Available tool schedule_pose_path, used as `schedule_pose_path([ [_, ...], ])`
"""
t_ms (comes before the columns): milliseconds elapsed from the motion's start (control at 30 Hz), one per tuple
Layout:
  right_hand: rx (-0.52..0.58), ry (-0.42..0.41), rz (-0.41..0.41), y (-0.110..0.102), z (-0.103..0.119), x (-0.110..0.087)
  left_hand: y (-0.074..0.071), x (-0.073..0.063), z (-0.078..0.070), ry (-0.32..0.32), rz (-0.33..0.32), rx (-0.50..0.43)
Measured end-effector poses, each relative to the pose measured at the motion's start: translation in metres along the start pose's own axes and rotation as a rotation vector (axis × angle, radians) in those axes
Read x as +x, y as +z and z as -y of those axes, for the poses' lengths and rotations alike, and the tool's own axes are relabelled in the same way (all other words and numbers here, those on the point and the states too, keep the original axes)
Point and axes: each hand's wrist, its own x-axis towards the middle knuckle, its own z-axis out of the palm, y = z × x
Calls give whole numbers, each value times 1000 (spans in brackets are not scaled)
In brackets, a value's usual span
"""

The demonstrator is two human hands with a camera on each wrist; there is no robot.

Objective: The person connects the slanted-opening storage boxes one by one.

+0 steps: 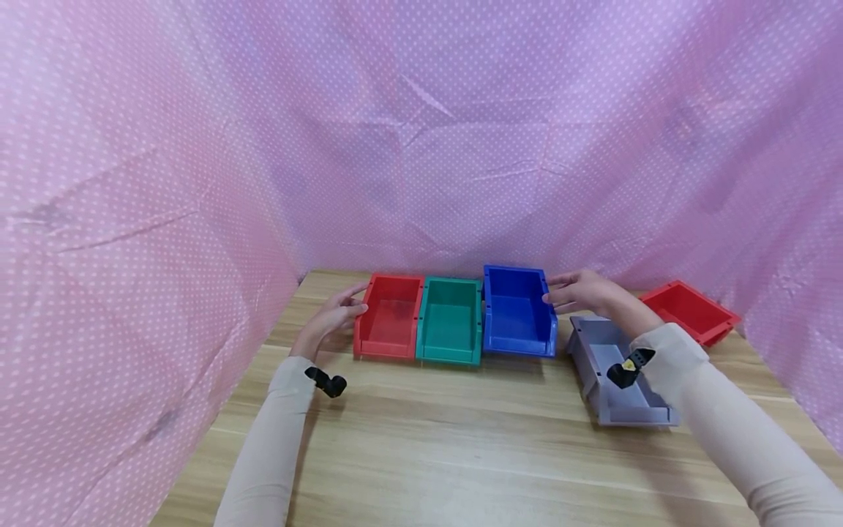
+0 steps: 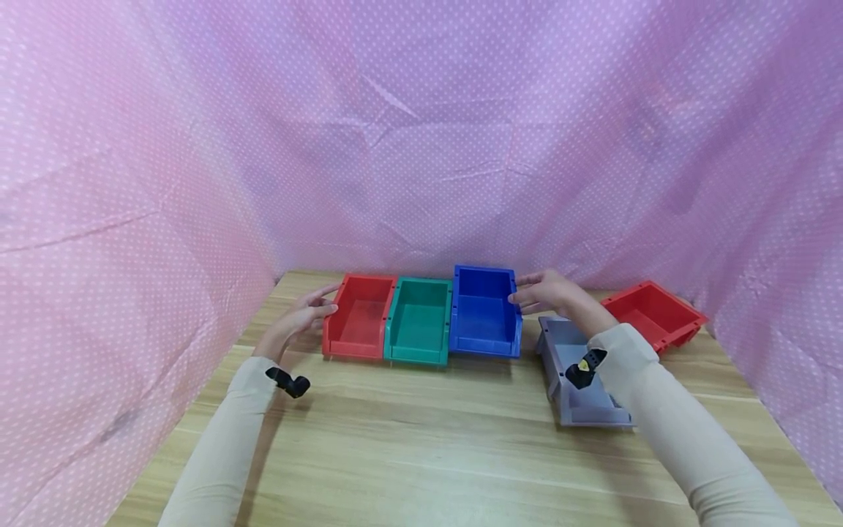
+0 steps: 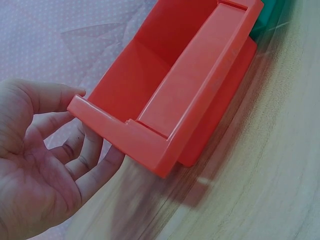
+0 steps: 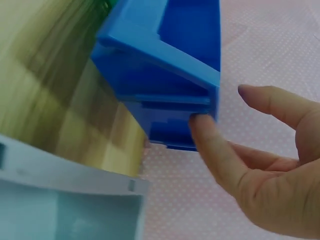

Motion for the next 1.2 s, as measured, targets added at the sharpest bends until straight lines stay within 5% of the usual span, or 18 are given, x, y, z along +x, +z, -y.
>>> schedule_pose_path([
  [233, -148, -28, -14, -6, 23, -8, 0, 2, 2, -8, 6, -19],
  [633, -184, -365, 57, 25, 34, 12, -1, 3, 1, 3, 0, -12],
  [1000, -481, -414, 66, 54, 34, 34, 1, 3, 4, 4, 13, -22],
  [1200, -516, -426, 64, 56, 31, 38, -1, 1, 1, 25, 16, -4],
])
